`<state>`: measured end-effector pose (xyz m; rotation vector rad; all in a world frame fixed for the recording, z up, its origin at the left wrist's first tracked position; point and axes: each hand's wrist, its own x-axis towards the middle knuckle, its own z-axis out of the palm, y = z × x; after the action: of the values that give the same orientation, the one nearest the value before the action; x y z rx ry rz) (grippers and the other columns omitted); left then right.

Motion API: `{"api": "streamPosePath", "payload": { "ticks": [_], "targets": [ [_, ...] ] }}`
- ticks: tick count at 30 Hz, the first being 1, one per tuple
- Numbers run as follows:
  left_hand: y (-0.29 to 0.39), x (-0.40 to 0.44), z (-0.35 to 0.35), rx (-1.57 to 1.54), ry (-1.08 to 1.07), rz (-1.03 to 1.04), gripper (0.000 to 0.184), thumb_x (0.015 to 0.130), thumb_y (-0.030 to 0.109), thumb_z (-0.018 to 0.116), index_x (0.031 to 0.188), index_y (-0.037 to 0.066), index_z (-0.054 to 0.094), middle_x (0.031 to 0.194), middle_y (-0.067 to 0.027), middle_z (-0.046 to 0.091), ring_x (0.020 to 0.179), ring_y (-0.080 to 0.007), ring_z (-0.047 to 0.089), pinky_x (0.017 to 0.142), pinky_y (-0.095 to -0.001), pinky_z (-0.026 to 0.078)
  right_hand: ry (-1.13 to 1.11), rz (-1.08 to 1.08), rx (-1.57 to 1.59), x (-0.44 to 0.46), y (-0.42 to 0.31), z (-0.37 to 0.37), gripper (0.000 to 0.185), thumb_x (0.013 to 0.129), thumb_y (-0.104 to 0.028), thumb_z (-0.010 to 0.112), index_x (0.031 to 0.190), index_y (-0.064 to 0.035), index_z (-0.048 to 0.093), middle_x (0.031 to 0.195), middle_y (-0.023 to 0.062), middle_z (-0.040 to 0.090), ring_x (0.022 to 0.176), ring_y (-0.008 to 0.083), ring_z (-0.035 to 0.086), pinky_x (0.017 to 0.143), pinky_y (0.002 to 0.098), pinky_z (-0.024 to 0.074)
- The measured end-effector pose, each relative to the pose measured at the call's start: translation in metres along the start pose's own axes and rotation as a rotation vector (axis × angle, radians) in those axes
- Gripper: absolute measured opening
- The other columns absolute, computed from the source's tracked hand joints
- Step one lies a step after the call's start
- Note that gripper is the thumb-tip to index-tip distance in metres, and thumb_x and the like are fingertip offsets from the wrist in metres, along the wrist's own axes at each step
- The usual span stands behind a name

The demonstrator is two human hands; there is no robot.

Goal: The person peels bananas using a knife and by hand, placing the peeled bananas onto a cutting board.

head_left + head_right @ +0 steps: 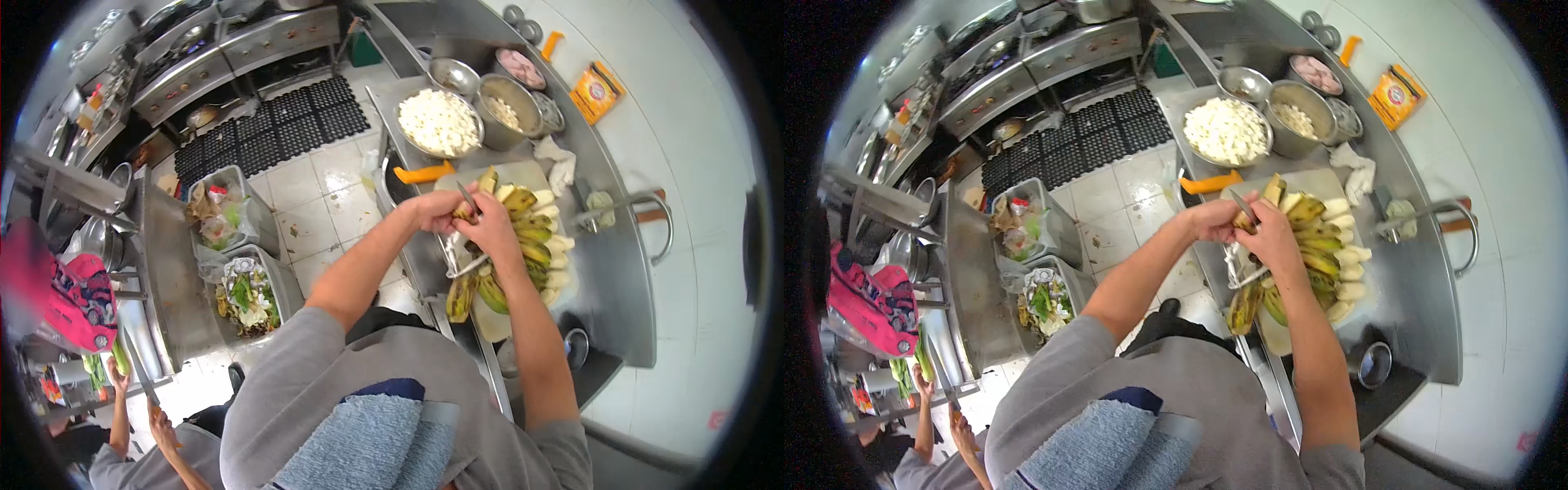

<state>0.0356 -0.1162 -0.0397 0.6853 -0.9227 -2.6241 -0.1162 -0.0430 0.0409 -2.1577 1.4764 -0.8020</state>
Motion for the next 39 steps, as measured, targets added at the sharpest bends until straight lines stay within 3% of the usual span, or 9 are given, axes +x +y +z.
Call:
{"api": "streamPosePath", "payload": {
  "ticks": [2,4,6,11,20,31,34,37,39],
  "targets": [
    [-0.007,0.009,0.0,-0.071,0.026,0.06,0.049,0.097,0.061,0.05,0.103,0.015,0.064,0.089,0.0008,0.064,0.064,-0.0095,0.059,0.053,-0.0236,0.049,0.0,0.046,0.097,0.001,-0.014,-0.007,0.033,0.068,-0.011,0.076,0.094,0.0028,0.06,0.083,0.0158,0.057,0.076,0.0323,0.057,0.07,0.0419,0.0474],
    [0.0,-0.008,0.014,-0.188,-0.06,0.112,0.041,0.098,0.052,0.051,0.102,0.013,0.064,0.093,0.0003,0.066,0.075,-0.0106,0.063,0.063,-0.0244,0.051,0.004,0.091,0.073,0.003,0.006,-0.001,0.038,0.069,-0.014,0.076,0.1,0.0023,0.063,0.088,0.0162,0.06,0.078,0.0317,0.057,0.073,0.0393,0.0484],
    [-0.011,0.0,0.01,-0.075,-0.003,0.185,0.033,0.097,0.042,0.051,0.1,0.012,0.063,0.091,0.0011,0.065,0.066,-0.0097,0.058,0.055,-0.0235,0.047,-0.024,0.059,0.126,0.006,0.003,0.003,0.036,0.069,-0.01,0.074,0.101,0.0018,0.063,0.088,0.0134,0.059,0.079,0.0275,0.059,0.074,0.0369,0.0485],
    [-0.012,-0.009,0.026,-0.005,-0.005,0.264,0.042,0.101,0.051,0.044,0.086,0.015,0.057,0.081,0.0029,0.06,0.054,-0.0083,0.047,0.05,-0.0224,0.04,-0.03,-0.005,0.082,0.004,-0.002,0.0,0.024,0.072,-0.006,0.07,0.083,0.0003,0.05,0.077,0.0057,0.042,0.066,0.0174,0.042,0.06,0.0304,0.0374],
    [-0.01,-0.014,0.036,0.184,0.068,0.2,0.036,0.098,0.051,0.044,0.1,0.02,0.061,0.077,-0.0003,0.06,0.056,-0.0083,0.049,0.051,-0.0241,0.04,-0.067,0.031,0.127,0.0,0.012,-0.02,0.02,0.078,-0.008,0.068,0.086,0.0011,0.051,0.081,0.0069,0.046,0.071,0.0168,0.046,0.066,0.03,0.041],
    [0.017,-0.009,0.047,0.595,0.235,0.158,0.052,0.095,0.057,0.036,0.087,0.013,0.063,0.071,-0.0027,0.061,0.063,-0.0139,0.06,0.054,-0.0292,0.042,0.075,0.145,0.054,0.004,0.012,-0.019,0.03,0.081,-0.013,0.074,0.087,0.0008,0.048,0.084,0.0069,0.046,0.074,0.0202,0.045,0.07,0.0326,0.0409],
    [0.016,0.025,0.037,1.104,0.504,0.556,0.05,0.095,0.05,0.041,0.078,0.007,0.061,0.069,-0.0048,0.06,0.066,-0.0188,0.058,0.059,-0.0322,0.043,0.113,0.164,0.102,-0.003,0.035,-0.029,0.027,0.081,-0.009,0.073,0.085,-0.0007,0.047,0.081,0.0047,0.043,0.072,0.0172,0.042,0.068,0.031,0.0394],
    [0.001,0.06,0.035,0.864,0.305,1.103,0.044,0.094,0.04,0.046,0.074,0.002,0.057,0.067,-0.0068,0.057,0.067,-0.0199,0.055,0.064,-0.0343,0.043,0.171,0.174,0.306,-0.008,0.041,-0.03,0.025,0.081,-0.004,0.072,0.085,-0.0024,0.047,0.08,0.0022,0.042,0.072,0.0143,0.04,0.068,0.0283,0.0383],
    [-0.004,0.066,0.041,0.742,0.311,1.041,0.037,0.092,0.034,0.048,0.074,0.002,0.058,0.068,-0.0051,0.056,0.066,-0.016,0.052,0.063,-0.0334,0.042,0.21,0.206,0.234,-0.012,0.035,-0.032,0.025,0.081,-0.002,0.071,0.085,-0.003,0.047,0.08,0.0012,0.043,0.072,0.0136,0.04,0.069,0.0277,0.0383]
  ]
}}
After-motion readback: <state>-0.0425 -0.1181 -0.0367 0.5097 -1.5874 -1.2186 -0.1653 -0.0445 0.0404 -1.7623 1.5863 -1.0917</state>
